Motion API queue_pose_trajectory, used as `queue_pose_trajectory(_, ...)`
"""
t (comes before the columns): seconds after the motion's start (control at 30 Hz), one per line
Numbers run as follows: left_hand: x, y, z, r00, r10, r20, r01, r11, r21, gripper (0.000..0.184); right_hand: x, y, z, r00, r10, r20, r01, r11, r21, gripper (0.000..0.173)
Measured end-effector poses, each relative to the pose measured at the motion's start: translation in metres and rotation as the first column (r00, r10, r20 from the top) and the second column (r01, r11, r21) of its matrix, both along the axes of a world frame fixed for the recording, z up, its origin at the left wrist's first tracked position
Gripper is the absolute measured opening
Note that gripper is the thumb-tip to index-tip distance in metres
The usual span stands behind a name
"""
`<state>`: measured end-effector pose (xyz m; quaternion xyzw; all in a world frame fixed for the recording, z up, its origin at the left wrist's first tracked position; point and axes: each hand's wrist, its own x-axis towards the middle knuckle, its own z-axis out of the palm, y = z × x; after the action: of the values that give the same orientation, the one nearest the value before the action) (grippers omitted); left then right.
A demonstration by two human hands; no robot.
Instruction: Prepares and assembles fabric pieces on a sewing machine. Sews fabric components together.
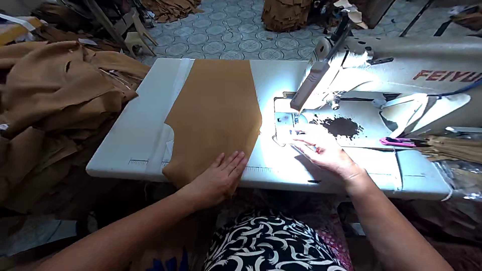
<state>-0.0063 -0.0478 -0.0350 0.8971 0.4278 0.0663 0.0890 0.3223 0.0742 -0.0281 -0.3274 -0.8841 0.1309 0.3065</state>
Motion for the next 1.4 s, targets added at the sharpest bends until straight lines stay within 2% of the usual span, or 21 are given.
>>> queue_pose_trajectory(0.07, -0.008, 0.003, 0.003, 0.993, 0.071, 0.094, -0.081, 0.991, 0.106, 0.049, -0.012, -0.006, 0.001, 1.0, 0.019, -0.016, -0.019, 1.0, -0.005, 0.028)
queue_pose_trajectory(0.13, -0.016, 0.016, 0.029, 0.96, 0.206, 0.19, -0.223, 0.972, 0.074, 0.035, -0.025, -0.011, 0.0, 0.998, 0.023, -0.055, -0.023, 1.0, -0.009, 0.029)
queue_pose_trajectory(0.2, -0.023, 0.035, 0.063, 0.876, 0.378, 0.298, -0.399, 0.917, 0.009, 0.026, -0.042, -0.017, -0.003, 0.994, 0.011, -0.107, -0.01, 1.0, 0.014, 0.029)
queue_pose_trajectory(0.27, -0.026, 0.055, 0.098, 0.705, 0.561, 0.433, -0.579, 0.809, -0.106, 0.03, -0.063, -0.025, 0.0, 0.986, -0.005, -0.166, 0.013, 0.999, 0.049, 0.03)
queue_pose_trajectory(0.33, -0.026, 0.069, 0.123, 0.463, 0.632, 0.622, -0.657, 0.716, -0.237, 0.032, -0.084, -0.035, 0.002, 0.965, -0.016, -0.261, 0.036, 0.997, 0.074, 0.038)
queue_pose_trajectory(0.4, -0.02, 0.074, 0.139, 0.256, 0.547, 0.797, -0.619, 0.726, -0.299, 0.029, -0.104, -0.045, 0.0, 0.941, -0.021, -0.337, 0.049, 0.996, 0.075, 0.056)
queue_pose_trajectory(0.5, -0.003, 0.072, 0.152, 0.039, 0.393, 0.919, -0.542, 0.781, -0.311, 0.024, -0.13, -0.055, -0.006, 0.918, -0.013, -0.397, 0.059, 0.993, 0.104, 0.082)
queue_pose_trajectory(0.57, 0.007, 0.069, 0.153, -0.054, 0.348, 0.936, -0.517, 0.792, -0.324, 0.023, -0.147, -0.058, -0.007, 0.912, -0.019, -0.409, 0.074, 0.99, 0.118, 0.091)
queue_pose_trajectory(0.7, 0.02, 0.06, 0.15, -0.208, 0.346, 0.915, -0.495, 0.769, -0.404, 0.023, -0.173, -0.056, -0.007, 0.907, -0.076, -0.413, 0.115, 0.991, 0.071, 0.095)
queue_pose_trajectory(0.83, 0.028, 0.053, 0.152, -0.375, 0.321, 0.87, -0.446, 0.76, -0.473, 0.026, -0.2, -0.054, -0.008, 0.891, -0.161, -0.425, 0.17, 0.985, -0.015, 0.116)
queue_pose_trajectory(0.9, 0.031, 0.051, 0.154, -0.424, 0.3, 0.855, -0.415, 0.775, -0.477, 0.029, -0.213, -0.051, -0.006, 0.873, -0.175, -0.456, 0.172, 0.984, -0.049, 0.115)
queue_pose_trajectory(1.0, 0.025, 0.053, 0.156, -0.446, 0.244, 0.861, -0.419, 0.793, -0.442, 0.029, -0.209, -0.025, -0.002, 0.864, -0.154, -0.479, 0.179, 0.984, 0.007, 0.079)
queue_pose_trajectory(1.07, 0.008, 0.059, 0.151, -0.422, 0.239, 0.875, -0.46, 0.775, -0.434, 0.03, -0.183, -0.005, 0.01, 0.894, -0.153, -0.421, 0.223, 0.967, 0.122, 0.042)
queue_pose_trajectory(1.13, -0.011, 0.066, 0.139, -0.319, 0.299, 0.9, -0.558, 0.708, -0.433, 0.031, -0.152, 0.004, 0.03, 0.939, -0.155, -0.306, 0.244, 0.929, 0.277, 0.032)
queue_pose_trajectory(1.2, -0.024, 0.07, 0.124, -0.134, 0.389, 0.911, -0.683, 0.63, -0.37, 0.035, -0.127, -0.002, 0.044, 0.979, -0.143, -0.148, 0.186, 0.921, 0.343, 0.026)
queue_pose_trajectory(1.23, -0.025, 0.067, 0.117, 0.01, 0.419, 0.908, -0.738, 0.615, -0.276, 0.038, -0.117, -0.012, 0.046, 0.991, -0.118, -0.058, 0.13, 0.943, 0.307, 0.024)
queue_pose_trajectory(1.3, -0.01, 0.047, 0.108, 0.414, 0.445, 0.794, -0.761, 0.648, 0.034, 0.043, -0.104, -0.036, 0.032, 0.996, -0.059, 0.073, 0.043, 0.979, 0.199, 0.019)
queue_pose_trajectory(1.33, 0.007, 0.034, 0.101, 0.619, 0.433, 0.655, -0.695, 0.69, 0.201, 0.043, -0.099, -0.049, 0.02, 0.993, -0.033, 0.112, 0.018, 0.991, 0.136, 0.016)
queue_pose_trajectory(1.37, 0.025, 0.024, 0.087, 0.769, 0.386, 0.51, -0.584, 0.748, 0.314, 0.043, -0.094, -0.061, 0.005, 0.993, -0.019, 0.118, 0.007, 0.995, 0.097, 0.013)
queue_pose_trajectory(1.4, 0.041, 0.017, 0.066, 0.863, 0.313, 0.397, -0.458, 0.816, 0.352, 0.044, -0.089, -0.073, -0.009, 0.994, -0.021, 0.108, 0.011, 0.996, 0.09, 0.011)
